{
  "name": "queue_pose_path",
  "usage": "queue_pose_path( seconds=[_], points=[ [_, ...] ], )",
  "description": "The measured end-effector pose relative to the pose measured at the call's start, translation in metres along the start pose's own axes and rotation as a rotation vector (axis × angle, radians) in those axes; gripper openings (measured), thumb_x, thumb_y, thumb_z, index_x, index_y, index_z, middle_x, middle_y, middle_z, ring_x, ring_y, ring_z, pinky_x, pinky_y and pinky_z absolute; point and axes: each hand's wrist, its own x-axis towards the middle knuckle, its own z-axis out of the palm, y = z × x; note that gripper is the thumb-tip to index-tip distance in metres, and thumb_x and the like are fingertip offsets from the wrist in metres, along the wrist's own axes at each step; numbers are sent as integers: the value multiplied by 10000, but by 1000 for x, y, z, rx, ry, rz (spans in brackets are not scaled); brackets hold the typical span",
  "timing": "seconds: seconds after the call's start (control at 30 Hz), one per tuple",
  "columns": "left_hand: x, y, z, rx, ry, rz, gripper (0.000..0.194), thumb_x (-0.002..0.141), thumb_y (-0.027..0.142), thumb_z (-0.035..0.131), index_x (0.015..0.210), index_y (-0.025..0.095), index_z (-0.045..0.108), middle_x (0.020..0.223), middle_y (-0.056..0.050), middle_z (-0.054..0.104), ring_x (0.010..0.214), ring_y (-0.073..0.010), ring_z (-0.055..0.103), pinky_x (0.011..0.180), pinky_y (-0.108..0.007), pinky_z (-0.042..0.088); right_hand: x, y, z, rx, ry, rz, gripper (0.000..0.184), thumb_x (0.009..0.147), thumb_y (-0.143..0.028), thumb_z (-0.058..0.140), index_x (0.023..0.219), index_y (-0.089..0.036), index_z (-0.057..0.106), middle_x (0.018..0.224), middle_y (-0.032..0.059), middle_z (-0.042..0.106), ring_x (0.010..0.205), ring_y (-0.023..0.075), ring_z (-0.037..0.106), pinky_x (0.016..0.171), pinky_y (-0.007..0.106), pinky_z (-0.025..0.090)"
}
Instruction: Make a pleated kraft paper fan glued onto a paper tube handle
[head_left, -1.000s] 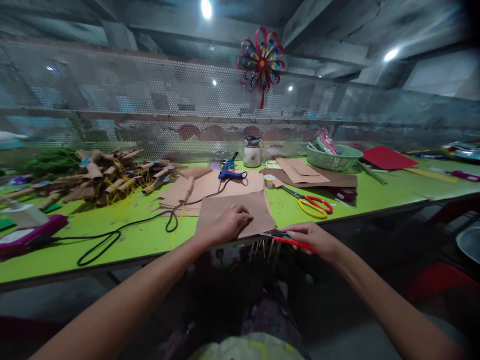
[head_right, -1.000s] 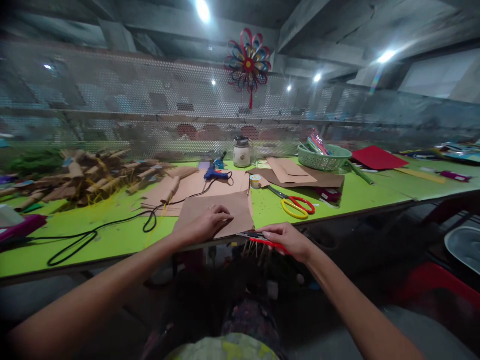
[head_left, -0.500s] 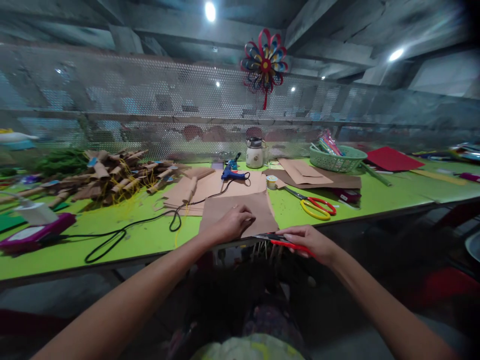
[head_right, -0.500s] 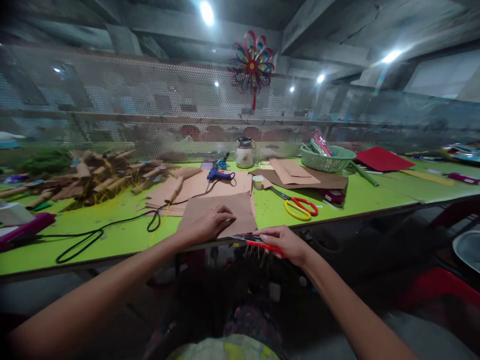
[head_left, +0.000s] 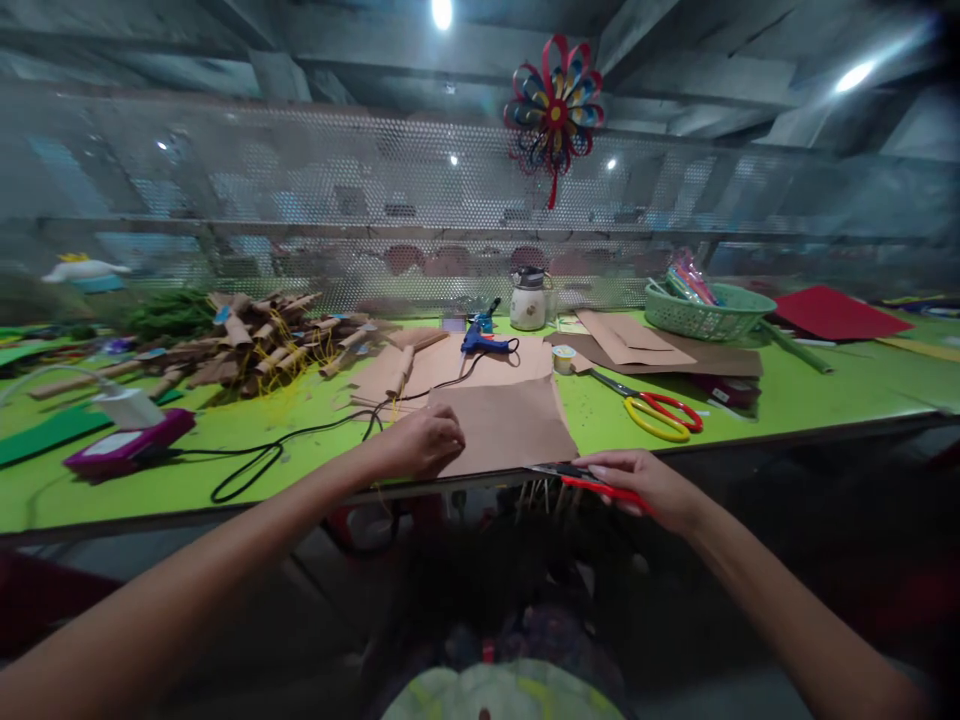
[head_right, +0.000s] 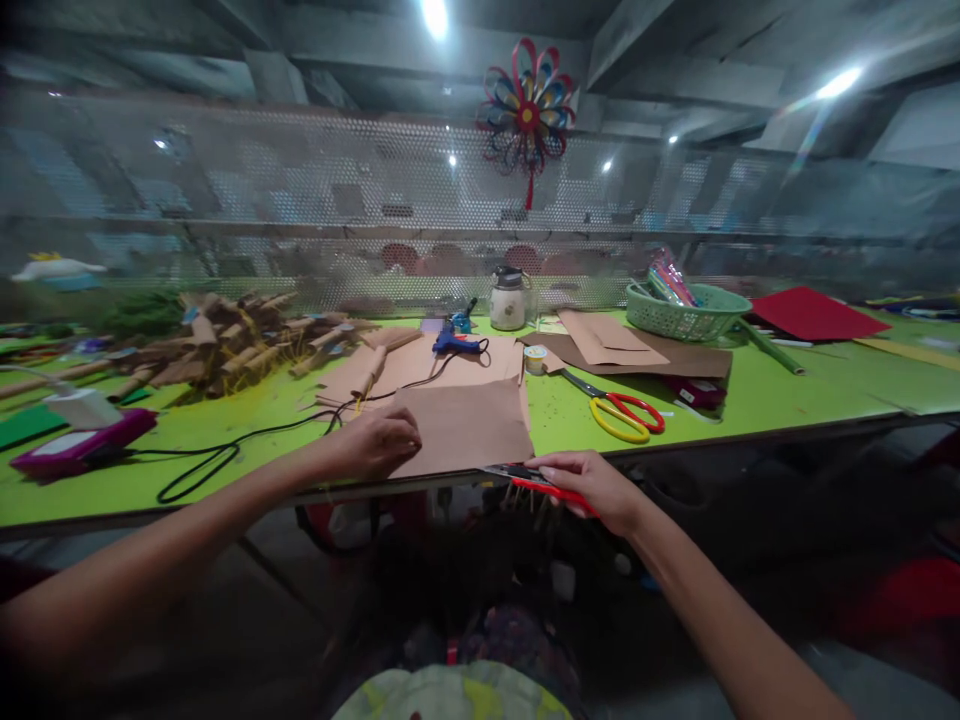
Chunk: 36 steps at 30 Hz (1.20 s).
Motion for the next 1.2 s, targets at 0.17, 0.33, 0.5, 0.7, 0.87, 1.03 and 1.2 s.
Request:
queue_pose_path(
  seconds=[0.17, 0.33, 0.5, 0.7, 0.87, 1.03, 1.2],
  points=[
    [-13, -2, 2, -83, -52, -24, 351, 912, 393, 415, 1057, 200, 670, 995, -91, 567, 873, -156, 559, 817, -256, 433, 2, -1, 5, -10, 2, 10, 498, 782, -436, 633, 1170, -126, 609, 581, -2, 562, 382, 30, 350, 374, 172, 198],
    [-12, -10, 5, -135, -68, -6, 355, 906, 409, 428, 1118, 235, 654, 1031, -90, 547, 871, -153, 551, 820, -260, 432, 1, -4, 13, -39, 27, -20, 531, 772, -464, 632, 1174, -117, 610, 566, -7, 542, 392, 39, 355, 378, 175, 221],
    [-13, -15, 5, -134, -96, -9, 363, 914, 402, 410, 1138, 239, 645, 1043, -90, 532, 882, -147, 547, 839, -256, 425, -9, -3, 11, -112, 27, -27, 500, 786, -467, 618, 1142, -118, 638, 568, -8, 538, 385, 27, 325, 380, 176, 197],
    [-10, -19, 5, -156, -118, 0, 361, 907, 405, 427, 1137, 232, 645, 1033, -94, 532, 883, -149, 546, 829, -254, 432, -5, -4, 17, -67, 11, -44, 520, 776, -473, 618, 1147, -109, 633, 574, -2, 544, 386, 32, 330, 375, 178, 200],
    [-10, -22, 6, -169, -111, 30, 369, 898, 421, 436, 1123, 228, 656, 1026, -101, 539, 874, -153, 547, 829, -265, 440, 8, -14, 36, -50, -19, -30, 531, 762, -463, 632, 1153, -104, 629, 554, -6, 549, 374, 35, 340, 370, 182, 206],
    [-10, -22, 6, -170, -119, 12, 387, 889, 438, 444, 1137, 226, 652, 1032, -107, 542, 890, -168, 548, 854, -288, 438, 7, -16, 47, -31, -7, -12, 507, 766, -457, 633, 1145, -121, 636, 535, -17, 542, 371, 34, 345, 372, 177, 205],
    [-9, -21, 6, -204, -99, 24, 378, 879, 437, 466, 1123, 224, 660, 1019, -105, 552, 882, -163, 553, 853, -284, 446, 2, -4, 39, 4, -51, -19, 485, 776, -451, 632, 1139, -130, 638, 553, -17, 541, 369, 30, 333, 366, 180, 200]
  ],
)
